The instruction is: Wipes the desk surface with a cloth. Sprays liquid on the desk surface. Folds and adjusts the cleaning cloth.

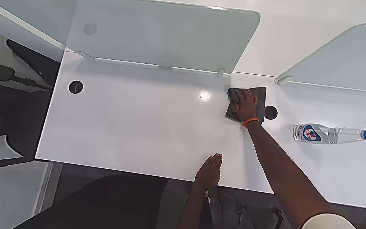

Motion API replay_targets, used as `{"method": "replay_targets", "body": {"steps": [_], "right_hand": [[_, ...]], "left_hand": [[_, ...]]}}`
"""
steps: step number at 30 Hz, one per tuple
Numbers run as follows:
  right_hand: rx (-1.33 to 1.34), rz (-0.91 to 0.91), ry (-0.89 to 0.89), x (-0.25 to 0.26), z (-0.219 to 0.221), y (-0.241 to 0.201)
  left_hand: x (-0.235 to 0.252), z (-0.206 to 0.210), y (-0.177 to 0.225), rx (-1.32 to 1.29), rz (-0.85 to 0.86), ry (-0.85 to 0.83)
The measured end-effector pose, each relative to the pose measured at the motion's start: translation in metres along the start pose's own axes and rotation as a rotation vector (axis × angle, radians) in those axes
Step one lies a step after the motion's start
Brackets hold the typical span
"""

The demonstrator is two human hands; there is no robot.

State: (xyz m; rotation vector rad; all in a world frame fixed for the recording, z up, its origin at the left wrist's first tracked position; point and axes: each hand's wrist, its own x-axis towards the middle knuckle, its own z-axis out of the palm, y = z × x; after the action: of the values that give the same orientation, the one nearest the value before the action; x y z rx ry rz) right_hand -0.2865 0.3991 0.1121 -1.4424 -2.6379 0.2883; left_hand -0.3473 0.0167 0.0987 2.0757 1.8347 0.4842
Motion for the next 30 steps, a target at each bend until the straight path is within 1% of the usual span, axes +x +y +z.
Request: {"method": "replay_targets", "body": {"steps": [2, 5, 8, 11, 13, 15, 17, 19, 21, 23, 27, 30], "right_hand": [[-0.003, -0.026, -0.051, -0.044, -0.001, 0.000], [-0.020, 0.004, -0.080, -0.115, 0.001, -0.007], [-0.031, 0.038, -0.111, -0.197, 0.001, -0.023], [-0.006, 0.022, -0.093, -0.279, 0.004, -0.043], [0.003, -0.003, -0.096, -0.321, 0.008, -0.057], [-0.017, -0.015, -0.152, -0.345, 0.009, -0.070], [-0.059, -0.048, -0.210, -0.347, 0.009, -0.076], [-0.077, -0.109, -0.238, -0.327, 0.008, -0.076], [-0.061, -0.176, -0.274, -0.310, 0.005, -0.078], [-0.062, -0.244, -0.304, -0.281, 0.004, -0.078], [-0.005, -0.326, -0.331, -0.235, 0.008, -0.078], [-0.005, -0.370, -0.414, -0.201, 0.003, -0.079]], "left_hand": [[0.001, 0.000, 0.000, -0.017, -0.002, 0.008], [0.000, 0.002, -0.002, -0.024, 0.006, 0.040], [-0.001, 0.005, -0.003, -0.030, 0.019, 0.068], [-0.001, 0.006, -0.001, -0.009, 0.019, 0.071], [-0.001, 0.006, -0.002, -0.018, 0.010, 0.078], [-0.002, 0.004, -0.001, -0.052, -0.009, 0.073], [-0.005, 0.003, 0.000, -0.070, -0.008, 0.105], [-0.004, 0.003, -0.003, -0.078, 0.010, 0.166], [-0.010, 0.005, -0.002, -0.079, 0.029, 0.190], [-0.007, 0.006, -0.003, -0.062, 0.036, 0.209], [-0.006, 0.006, -0.002, -0.016, 0.005, 0.192], [-0.005, 0.005, -0.001, -0.030, -0.013, 0.160]]}}
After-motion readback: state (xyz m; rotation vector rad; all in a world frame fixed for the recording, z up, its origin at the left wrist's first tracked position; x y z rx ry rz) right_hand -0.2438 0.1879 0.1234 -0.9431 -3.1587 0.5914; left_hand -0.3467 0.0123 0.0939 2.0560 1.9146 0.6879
